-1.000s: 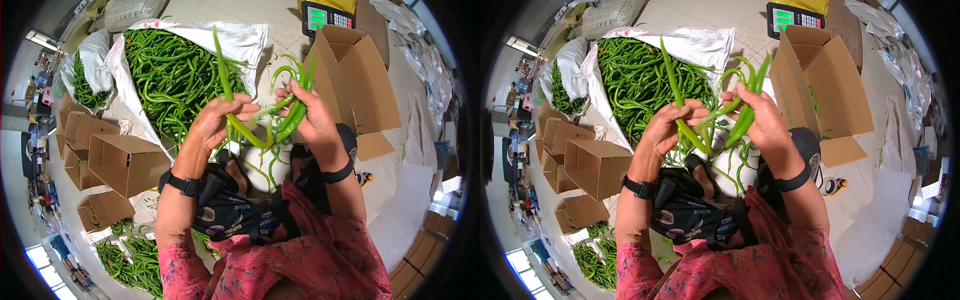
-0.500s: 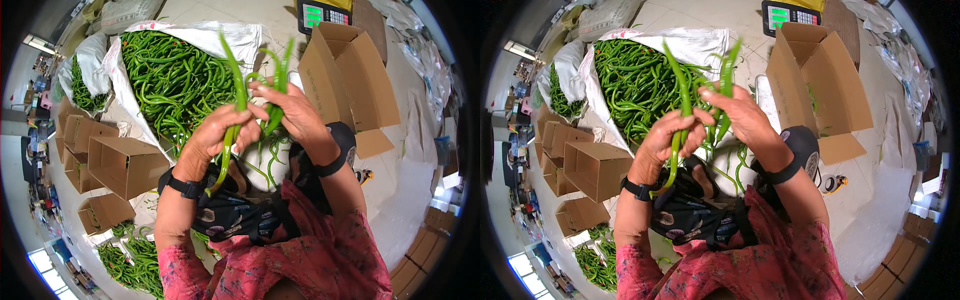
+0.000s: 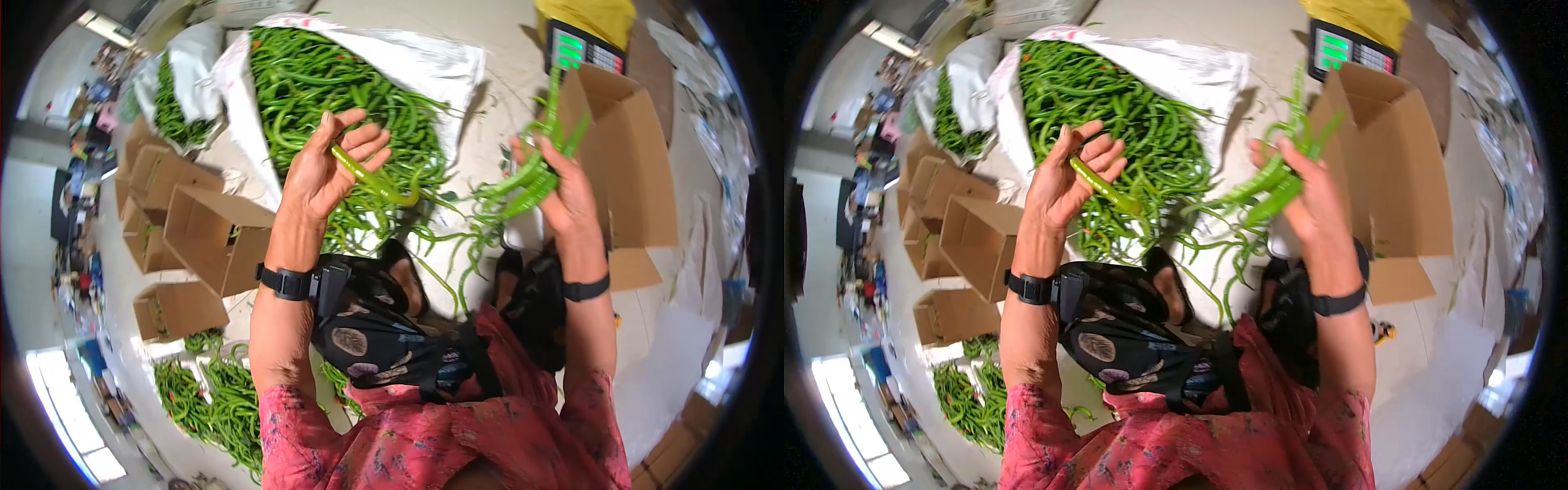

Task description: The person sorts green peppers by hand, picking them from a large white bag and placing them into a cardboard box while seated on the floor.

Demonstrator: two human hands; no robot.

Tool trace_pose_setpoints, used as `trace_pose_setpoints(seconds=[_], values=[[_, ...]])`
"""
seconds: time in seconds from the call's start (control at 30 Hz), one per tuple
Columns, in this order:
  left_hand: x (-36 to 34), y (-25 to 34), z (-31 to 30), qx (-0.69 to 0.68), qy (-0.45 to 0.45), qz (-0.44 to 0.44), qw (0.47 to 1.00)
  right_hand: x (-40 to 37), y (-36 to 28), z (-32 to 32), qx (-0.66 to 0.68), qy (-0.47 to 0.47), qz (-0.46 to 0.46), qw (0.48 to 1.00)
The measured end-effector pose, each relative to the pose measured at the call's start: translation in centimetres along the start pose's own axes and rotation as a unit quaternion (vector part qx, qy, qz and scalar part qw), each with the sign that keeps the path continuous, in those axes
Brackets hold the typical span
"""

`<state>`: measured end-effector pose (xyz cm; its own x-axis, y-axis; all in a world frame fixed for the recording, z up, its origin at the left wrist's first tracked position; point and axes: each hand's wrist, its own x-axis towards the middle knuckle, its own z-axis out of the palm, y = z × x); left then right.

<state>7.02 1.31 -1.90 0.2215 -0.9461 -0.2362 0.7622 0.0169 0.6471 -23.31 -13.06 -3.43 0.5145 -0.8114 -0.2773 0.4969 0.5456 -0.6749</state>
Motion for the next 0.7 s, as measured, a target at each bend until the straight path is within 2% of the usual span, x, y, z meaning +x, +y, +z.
trace_pose_setpoints(seconds=[0.03, 0.07, 0.13, 0.2, 0.23, 0.27, 0.3, 0.33, 0.37, 0.4, 0.47, 0.53, 0.6, 0.63, 0.67, 0.7], values=[[-0.5, 0.9, -0.9, -0.011, 0.041, 0.026, 0.999, -0.1, -0.2, -0.8, 0.011, -0.009, 0.028, 1.000], [-1.0, 2.0, -2.2, -0.077, 0.013, 0.029, 0.996, -0.1, -0.3, -1.4, 0.021, -0.015, 0.056, 0.998], [-2.8, 4.3, -2.1, 0.005, 0.195, 0.126, 0.973, -0.5, -1.1, -1.1, 0.032, -0.045, 0.076, 0.996], [-4.8, 8.5, -8.1, 0.064, 0.224, 0.212, 0.949, -1.3, -2.0, -0.7, 0.049, -0.023, 0.020, 0.998], [-6.4, 10.1, -9.1, 0.043, 0.231, 0.259, 0.937, -1.6, -2.9, -1.0, 0.044, -0.041, 0.013, 0.998], [-7.9, 11.8, -9.2, 0.088, 0.308, 0.273, 0.907, -1.6, -3.9, -1.6, 0.038, -0.060, 0.005, 0.997], [-9.9, 13.7, -11.6, 0.117, 0.260, 0.306, 0.909, -1.6, -4.9, -2.4, 0.023, -0.075, -0.011, 0.997], [-11.9, 16.2, -13.6, 0.229, 0.337, 0.324, 0.854, -2.1, -6.2, -2.5, -0.023, -0.044, -0.048, 0.998], [-13.9, 17.8, -15.3, 0.292, 0.339, 0.367, 0.816, -2.2, -7.7, -3.0, -0.040, -0.040, -0.082, 0.995], [-15.6, 18.2, -14.1, 0.421, 0.411, 0.375, 0.716, -2.4, -9.6, -3.9, -0.060, -0.029, -0.114, 0.991], [-18.5, 22.2, -22.3, 0.513, 0.461, 0.345, 0.637, -2.0, -13.5, -6.1, -0.111, 0.037, -0.159, 0.980], [-20.4, 23.0, -28.6, 0.758, 0.431, 0.287, 0.398, -1.1, -16.1, -8.7, -0.168, 0.112, -0.197, 0.960], [-20.5, 18.9, -27.1, 0.831, 0.468, 0.246, 0.176, -0.4, -19.0, -13.6, -0.185, 0.174, -0.167, 0.953], [-19.0, 15.9, -26.7, 0.757, 0.392, 0.366, 0.374, -0.3, -20.7, -16.7, -0.189, 0.184, -0.165, 0.950], [-17.5, 12.6, -25.4, 0.745, 0.351, 0.339, 0.456, -0.4, -22.4, -19.8, -0.205, 0.127, -0.113, 0.964], [-16.1, 9.2, -23.9, 0.737, 0.286, 0.264, 0.553, -0.4, -23.3, -21.3, -0.218, 0.070, -0.058, 0.972]])
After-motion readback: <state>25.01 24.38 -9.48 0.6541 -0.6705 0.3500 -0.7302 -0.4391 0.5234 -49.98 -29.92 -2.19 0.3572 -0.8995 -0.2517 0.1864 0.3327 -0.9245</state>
